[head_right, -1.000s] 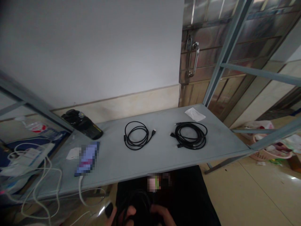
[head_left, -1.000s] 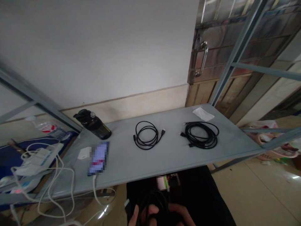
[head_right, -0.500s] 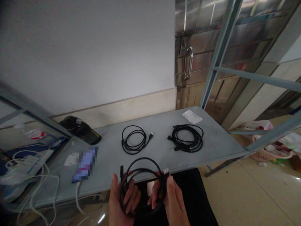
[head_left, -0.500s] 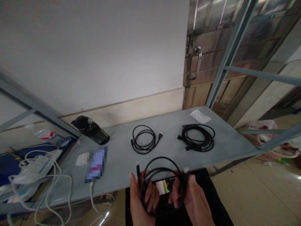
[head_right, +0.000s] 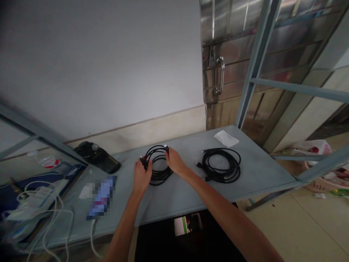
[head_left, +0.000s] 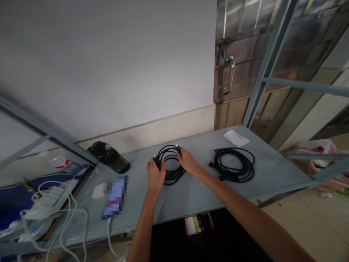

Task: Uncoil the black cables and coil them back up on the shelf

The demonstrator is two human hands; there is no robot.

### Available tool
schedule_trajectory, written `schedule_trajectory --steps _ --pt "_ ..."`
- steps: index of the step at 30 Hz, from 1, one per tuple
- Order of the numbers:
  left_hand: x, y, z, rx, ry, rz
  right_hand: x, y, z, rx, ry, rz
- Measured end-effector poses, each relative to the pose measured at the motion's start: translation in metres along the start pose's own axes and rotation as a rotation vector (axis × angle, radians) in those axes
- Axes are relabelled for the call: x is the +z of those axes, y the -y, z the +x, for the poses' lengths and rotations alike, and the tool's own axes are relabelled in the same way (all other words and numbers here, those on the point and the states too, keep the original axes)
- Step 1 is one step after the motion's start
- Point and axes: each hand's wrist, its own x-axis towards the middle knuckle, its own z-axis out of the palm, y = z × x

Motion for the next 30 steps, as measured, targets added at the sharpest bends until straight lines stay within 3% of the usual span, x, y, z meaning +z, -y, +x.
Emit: schedule_trajectory --steps 6,10,20,30 --pt "0.011 0.048 0.003 0.008 0.067 0.171 0.003 -0.037 0.002 -0.124 0.048 -0.228" --pt "0.014 0.066 0.003 0.006 0.076 0.209 0.005 -0.047 0.004 -0.171 0.067 -0.292" --pt "0.017 0.069 -0.001 -0.064 0.124 0.117 0.009 -0.056 0.004 -0.255 0.030 -0.302" --pt "0.018 0.081 -0.001 0.077 0.142 0.121 0.003 -0.066 0.012 -0.259 -0.016 -0.195"
